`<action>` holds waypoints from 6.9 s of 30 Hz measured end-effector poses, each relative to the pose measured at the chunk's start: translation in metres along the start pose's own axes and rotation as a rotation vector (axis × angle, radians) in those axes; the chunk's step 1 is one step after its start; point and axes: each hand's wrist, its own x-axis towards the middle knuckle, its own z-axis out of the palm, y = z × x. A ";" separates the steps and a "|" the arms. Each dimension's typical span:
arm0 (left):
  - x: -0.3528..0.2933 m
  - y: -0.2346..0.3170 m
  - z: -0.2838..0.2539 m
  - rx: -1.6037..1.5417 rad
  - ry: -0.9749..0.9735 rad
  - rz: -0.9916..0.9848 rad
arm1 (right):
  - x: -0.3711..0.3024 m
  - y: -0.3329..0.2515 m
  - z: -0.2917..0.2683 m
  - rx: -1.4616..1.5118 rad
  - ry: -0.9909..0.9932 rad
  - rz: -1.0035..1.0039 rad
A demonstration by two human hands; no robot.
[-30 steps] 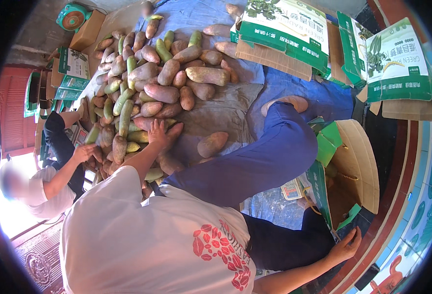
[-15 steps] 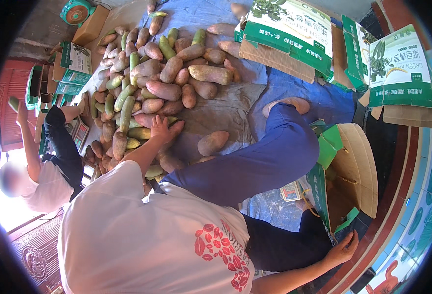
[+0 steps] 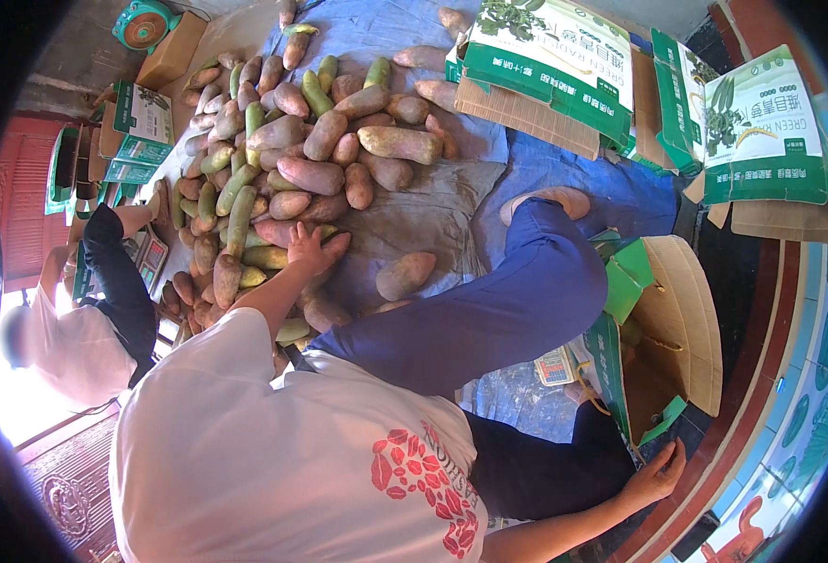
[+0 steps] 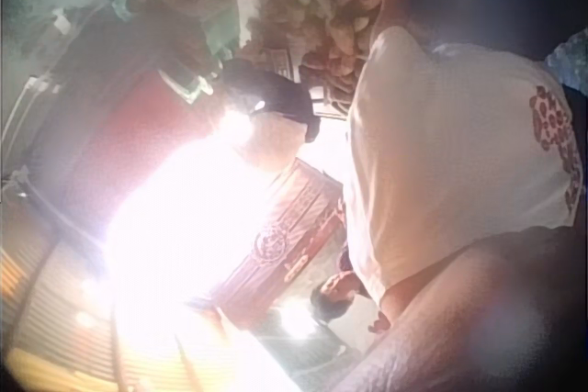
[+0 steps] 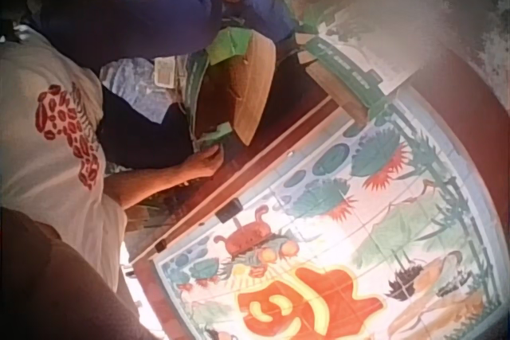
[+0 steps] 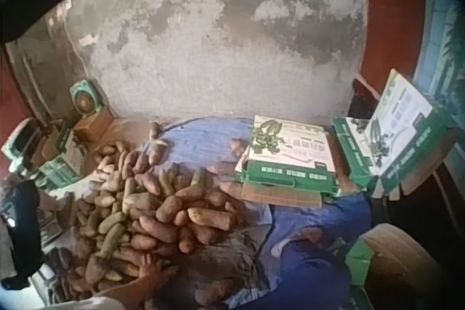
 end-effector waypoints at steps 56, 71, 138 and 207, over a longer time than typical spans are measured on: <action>0.071 -0.032 -0.019 0.400 0.297 0.211 | 0.004 -0.005 0.005 0.031 -0.023 -0.030; 0.056 -0.017 -0.074 -0.256 0.242 0.161 | 0.005 -0.012 0.002 0.038 0.033 -0.036; 0.023 -0.082 -0.027 -0.664 0.322 -0.182 | -0.013 -0.028 0.004 0.112 -0.244 -0.168; 0.038 0.119 -0.028 -0.583 0.190 0.941 | -0.102 0.002 -0.012 0.289 0.308 0.317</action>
